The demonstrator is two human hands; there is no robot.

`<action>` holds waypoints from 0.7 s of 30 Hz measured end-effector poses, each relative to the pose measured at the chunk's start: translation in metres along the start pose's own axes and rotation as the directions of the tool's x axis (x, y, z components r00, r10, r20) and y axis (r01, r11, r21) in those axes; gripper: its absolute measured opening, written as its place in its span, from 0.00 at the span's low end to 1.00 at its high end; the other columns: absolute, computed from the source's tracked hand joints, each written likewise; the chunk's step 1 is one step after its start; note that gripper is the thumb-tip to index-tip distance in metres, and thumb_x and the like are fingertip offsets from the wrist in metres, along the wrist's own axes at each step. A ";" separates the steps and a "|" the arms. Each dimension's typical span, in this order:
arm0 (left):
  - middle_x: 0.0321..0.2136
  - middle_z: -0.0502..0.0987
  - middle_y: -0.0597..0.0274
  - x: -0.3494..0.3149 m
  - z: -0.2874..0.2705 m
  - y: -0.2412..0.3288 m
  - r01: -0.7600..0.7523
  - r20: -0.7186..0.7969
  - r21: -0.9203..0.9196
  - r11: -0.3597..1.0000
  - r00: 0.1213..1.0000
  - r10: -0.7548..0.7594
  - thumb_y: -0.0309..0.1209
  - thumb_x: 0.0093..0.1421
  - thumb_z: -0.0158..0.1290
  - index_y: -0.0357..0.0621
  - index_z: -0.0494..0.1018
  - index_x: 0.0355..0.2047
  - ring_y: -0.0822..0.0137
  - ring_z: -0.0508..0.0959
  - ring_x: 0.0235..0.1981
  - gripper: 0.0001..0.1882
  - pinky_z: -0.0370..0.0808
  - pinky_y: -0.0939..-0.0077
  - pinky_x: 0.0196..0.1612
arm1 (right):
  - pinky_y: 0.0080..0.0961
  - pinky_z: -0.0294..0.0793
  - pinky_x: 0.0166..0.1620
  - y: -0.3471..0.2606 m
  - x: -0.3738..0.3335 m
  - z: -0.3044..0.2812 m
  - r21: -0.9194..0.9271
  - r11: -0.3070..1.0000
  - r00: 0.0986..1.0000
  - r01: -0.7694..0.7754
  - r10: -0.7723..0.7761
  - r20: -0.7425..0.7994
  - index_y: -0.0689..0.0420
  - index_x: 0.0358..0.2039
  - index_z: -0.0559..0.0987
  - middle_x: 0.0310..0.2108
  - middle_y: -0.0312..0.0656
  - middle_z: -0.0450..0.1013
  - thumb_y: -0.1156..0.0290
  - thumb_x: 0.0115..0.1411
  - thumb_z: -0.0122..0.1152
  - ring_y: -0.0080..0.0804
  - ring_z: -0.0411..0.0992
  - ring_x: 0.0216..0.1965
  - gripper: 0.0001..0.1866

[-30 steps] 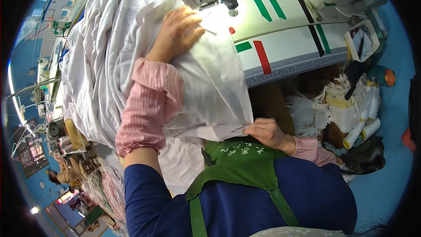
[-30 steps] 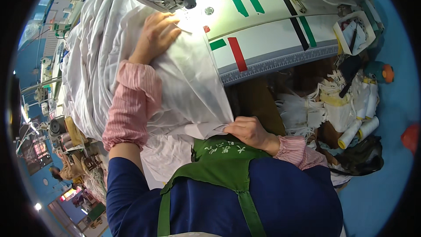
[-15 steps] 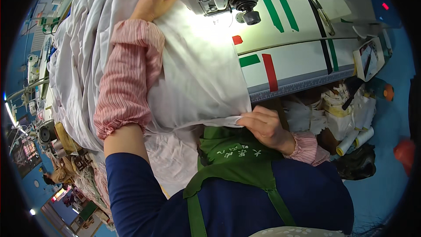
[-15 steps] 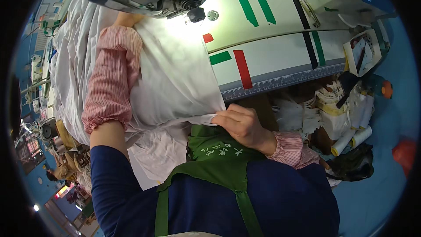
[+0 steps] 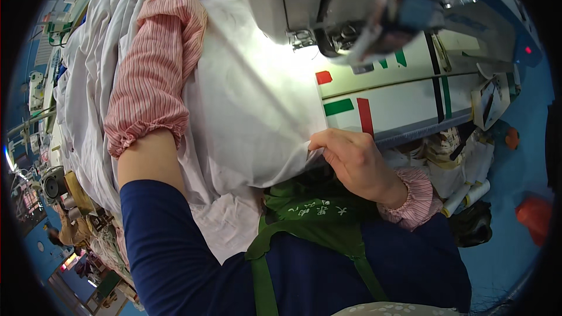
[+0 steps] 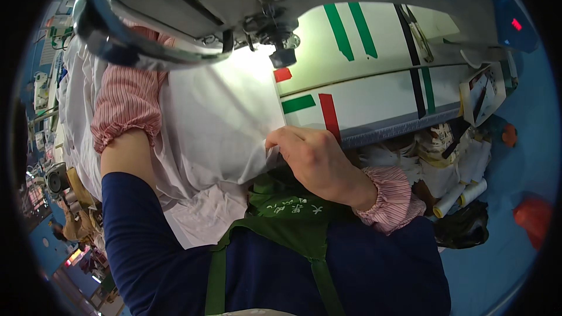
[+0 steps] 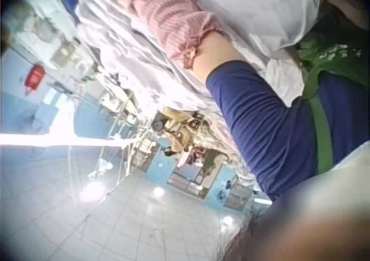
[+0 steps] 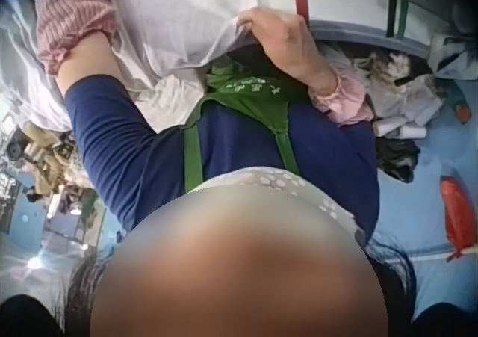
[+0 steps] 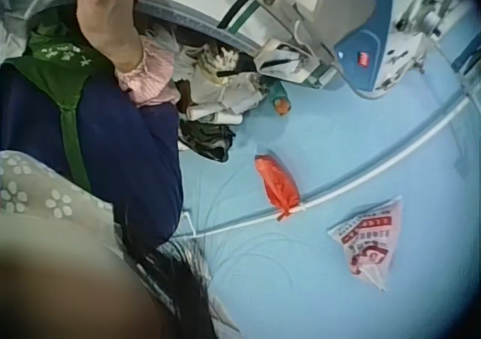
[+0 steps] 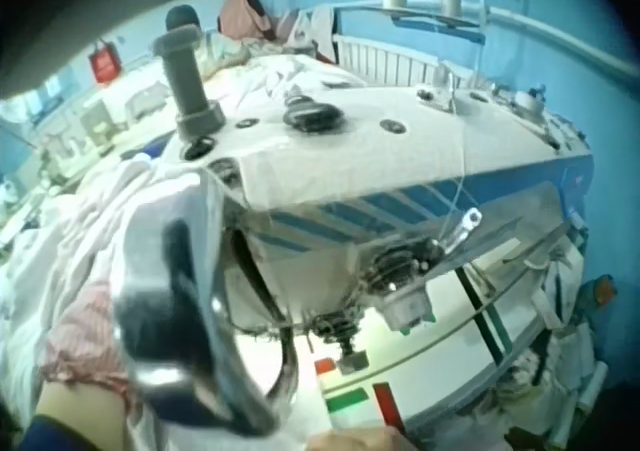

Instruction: Sewing white fabric pillowcases using an industrial sewing machine.

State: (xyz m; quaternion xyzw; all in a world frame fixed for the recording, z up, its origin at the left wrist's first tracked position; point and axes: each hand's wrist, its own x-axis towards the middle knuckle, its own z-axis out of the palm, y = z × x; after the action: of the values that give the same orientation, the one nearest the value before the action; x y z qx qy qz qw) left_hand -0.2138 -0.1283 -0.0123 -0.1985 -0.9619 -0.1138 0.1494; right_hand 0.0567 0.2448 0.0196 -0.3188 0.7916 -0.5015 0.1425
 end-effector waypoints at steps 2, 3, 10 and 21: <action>0.45 0.74 0.53 0.007 0.001 -0.007 0.012 0.003 0.009 1.000 1.000 -0.012 0.34 0.58 0.53 0.43 0.74 0.44 0.47 0.72 0.49 0.15 0.70 0.56 0.52 | 0.29 0.75 0.34 0.000 0.013 -0.006 0.031 0.999 0.998 -0.044 0.043 0.043 0.62 0.35 0.76 0.31 0.48 0.76 0.88 0.52 0.56 0.43 0.77 0.33 0.11; 0.45 0.74 0.52 0.010 0.002 -0.010 0.014 0.002 0.014 1.000 1.000 -0.014 0.34 0.58 0.53 0.43 0.73 0.45 0.47 0.72 0.49 0.15 0.70 0.56 0.53 | 0.28 0.74 0.34 0.001 0.021 -0.008 0.078 0.995 0.996 -0.061 0.056 0.064 0.62 0.36 0.76 0.30 0.48 0.76 0.87 0.53 0.55 0.41 0.77 0.32 0.10; 0.47 0.74 0.52 0.027 0.012 -0.028 0.061 -0.004 0.026 0.998 0.998 -0.061 0.36 0.60 0.51 0.43 0.72 0.47 0.46 0.72 0.51 0.17 0.69 0.54 0.53 | 0.20 0.72 0.34 0.012 0.058 -0.019 0.117 0.974 0.976 -0.192 0.177 0.125 0.60 0.37 0.76 0.27 0.37 0.70 0.84 0.61 0.48 0.24 0.71 0.28 0.09; 0.51 0.72 0.51 0.041 0.007 -0.021 0.167 -0.028 0.234 0.958 0.986 -0.165 0.38 0.62 0.49 0.44 0.71 0.51 0.43 0.70 0.54 0.19 0.69 0.52 0.55 | 0.17 0.72 0.46 0.023 0.058 0.002 0.533 0.787 0.915 -0.311 0.400 -0.056 0.60 0.51 0.69 0.45 0.39 0.72 0.78 0.68 0.46 0.21 0.72 0.43 0.12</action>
State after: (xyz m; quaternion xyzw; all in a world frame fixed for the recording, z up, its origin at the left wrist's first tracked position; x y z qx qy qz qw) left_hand -0.2602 -0.1304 -0.0088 -0.0977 -0.9813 -0.0119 0.1657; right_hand 0.0058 0.2127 0.0043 -0.0711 0.6836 -0.6828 0.2478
